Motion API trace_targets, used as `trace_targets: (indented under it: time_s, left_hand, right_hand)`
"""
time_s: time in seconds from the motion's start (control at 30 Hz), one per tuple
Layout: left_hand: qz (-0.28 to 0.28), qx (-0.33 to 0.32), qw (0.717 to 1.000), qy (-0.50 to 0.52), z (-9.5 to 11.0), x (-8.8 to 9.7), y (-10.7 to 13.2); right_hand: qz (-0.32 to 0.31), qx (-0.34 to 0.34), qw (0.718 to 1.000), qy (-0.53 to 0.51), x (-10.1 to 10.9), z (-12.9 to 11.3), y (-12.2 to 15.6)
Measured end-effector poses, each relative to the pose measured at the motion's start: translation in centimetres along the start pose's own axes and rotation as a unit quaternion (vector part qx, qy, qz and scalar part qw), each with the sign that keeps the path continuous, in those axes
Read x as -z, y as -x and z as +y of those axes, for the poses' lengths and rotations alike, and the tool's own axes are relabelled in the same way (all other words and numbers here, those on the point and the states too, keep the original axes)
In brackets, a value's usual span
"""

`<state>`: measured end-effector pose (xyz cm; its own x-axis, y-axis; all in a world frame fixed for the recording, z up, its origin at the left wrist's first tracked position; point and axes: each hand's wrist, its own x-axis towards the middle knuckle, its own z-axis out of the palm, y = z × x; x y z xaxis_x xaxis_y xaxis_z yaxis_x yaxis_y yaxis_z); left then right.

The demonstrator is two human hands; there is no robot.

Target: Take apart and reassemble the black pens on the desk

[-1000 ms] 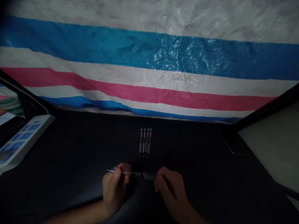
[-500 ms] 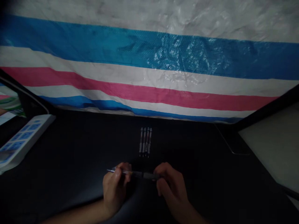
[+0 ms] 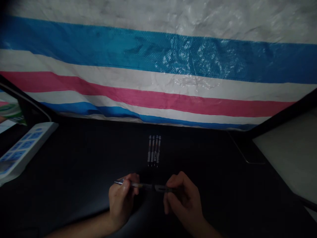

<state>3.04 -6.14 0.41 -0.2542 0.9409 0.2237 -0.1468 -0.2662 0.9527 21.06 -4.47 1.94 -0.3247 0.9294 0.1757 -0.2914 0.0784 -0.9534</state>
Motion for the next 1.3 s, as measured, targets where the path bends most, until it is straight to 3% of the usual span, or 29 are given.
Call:
trace_targets:
  time_s: [0.47, 0.57, 0.73, 0.87, 1.03, 1.3]
  left_hand:
    - [-0.01, 0.019, 0.999, 0.025, 0.4, -0.2, 0.1]
    - [-0.006, 0.014, 1.0, 0.025, 0.3, -0.1, 0.0]
    - [0.02, 0.009, 1.0, 0.005, 0.1, 0.0, -0.2]
    - [0.043, 0.016, 0.999, -0.025, 0.0, 0.0, -0.4]
    - [0.053, 0.012, 0.998, -0.035, -0.1, 0.0, -0.8]
    - [0.073, 0.016, 0.996, 0.041, 0.2, 0.1, -1.7]
  right_hand:
    - [0.016, 0.142, 0.985, 0.091, -0.4, 0.4, 0.4]
    - [0.0, 0.106, 0.99, 0.094, -0.3, -0.1, 0.1]
    - [-0.041, -0.033, 0.996, 0.079, -0.2, -0.8, -0.6]
    - [0.004, -0.026, 0.993, 0.111, -0.3, -0.5, -0.5]
    - [0.053, -0.007, 0.997, 0.062, 0.1, -0.1, -0.2]
    - [0.158, 0.033, 0.987, -0.002, 1.2, -0.1, -0.2]
